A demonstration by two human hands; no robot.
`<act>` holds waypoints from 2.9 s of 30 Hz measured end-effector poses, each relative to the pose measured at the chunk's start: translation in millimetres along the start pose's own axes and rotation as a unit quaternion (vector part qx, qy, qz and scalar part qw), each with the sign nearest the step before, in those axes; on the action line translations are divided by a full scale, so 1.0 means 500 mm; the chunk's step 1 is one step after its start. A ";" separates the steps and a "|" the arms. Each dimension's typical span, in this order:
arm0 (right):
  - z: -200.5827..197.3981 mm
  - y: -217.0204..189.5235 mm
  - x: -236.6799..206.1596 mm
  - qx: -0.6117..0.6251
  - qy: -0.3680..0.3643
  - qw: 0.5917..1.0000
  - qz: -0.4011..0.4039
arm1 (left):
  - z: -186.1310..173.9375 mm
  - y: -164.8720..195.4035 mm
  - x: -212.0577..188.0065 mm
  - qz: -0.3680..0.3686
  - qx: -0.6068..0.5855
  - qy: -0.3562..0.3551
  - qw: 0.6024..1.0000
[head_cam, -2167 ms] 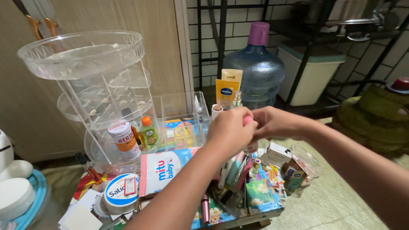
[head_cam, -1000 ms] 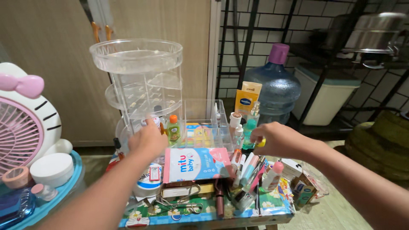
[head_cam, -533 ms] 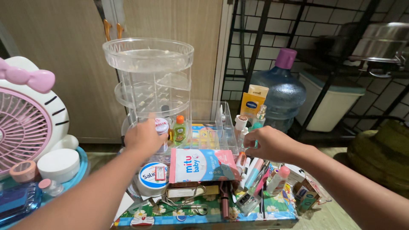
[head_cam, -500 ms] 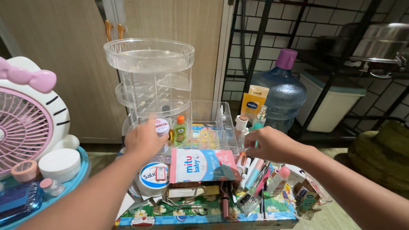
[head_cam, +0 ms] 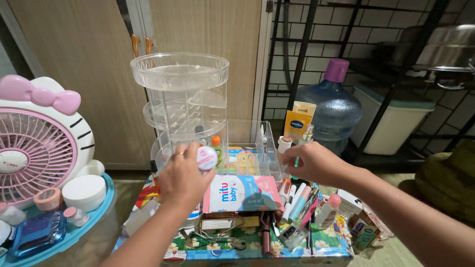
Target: The person removes cosmetic bottles, tubes, and jars one at a time from a tiered rotating acrylic organizer and sets them on the table. After emptying the tiers, the person lifts the clear plastic trays off the central column and handles the top tier to take the organizer apart.
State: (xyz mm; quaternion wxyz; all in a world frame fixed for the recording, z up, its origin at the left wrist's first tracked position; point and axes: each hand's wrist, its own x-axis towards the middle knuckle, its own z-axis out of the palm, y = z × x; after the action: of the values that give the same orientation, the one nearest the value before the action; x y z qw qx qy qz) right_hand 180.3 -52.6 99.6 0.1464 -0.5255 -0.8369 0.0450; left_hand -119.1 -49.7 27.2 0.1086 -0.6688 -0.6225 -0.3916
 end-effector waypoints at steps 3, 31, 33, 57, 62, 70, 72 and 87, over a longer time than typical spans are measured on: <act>-0.001 -0.025 0.009 0.046 0.023 0.999 0.001 | -0.015 0.062 0.009 -0.007 -0.065 0.029 0.997; 0.044 0.394 -0.195 0.068 0.130 0.927 0.344 | 0.124 0.325 0.014 0.054 -0.302 -0.150 0.940; 0.075 0.421 -0.231 0.069 -0.013 0.901 0.428 | 0.135 0.327 0.013 0.058 -0.296 -0.140 0.943; 0.302 0.486 -0.344 -0.091 -0.136 0.916 0.367 | 0.193 0.263 -0.025 0.148 -0.118 -0.201 0.961; 0.314 0.497 -0.369 -0.069 -0.189 0.899 0.389 | 0.193 0.266 -0.023 0.147 -0.114 -0.216 0.959; 0.266 0.428 -0.331 -0.071 -0.214 0.871 0.437 | 0.188 0.252 -0.021 0.160 -0.093 -0.208 0.961; 0.224 0.406 -0.296 -0.124 -0.151 0.875 0.442 | 0.182 0.247 -0.018 0.142 -0.081 -0.223 0.961; 0.066 0.133 0.041 -0.055 0.276 0.960 0.009 | 0.117 0.038 0.049 0.003 0.031 -0.143 0.989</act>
State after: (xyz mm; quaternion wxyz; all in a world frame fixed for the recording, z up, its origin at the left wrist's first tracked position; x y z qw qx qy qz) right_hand 220.1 -2.4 57.1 0.3420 -0.5321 -0.7606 -0.1465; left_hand -81.0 2.0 10.8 0.0406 -0.7161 -0.6416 -0.2718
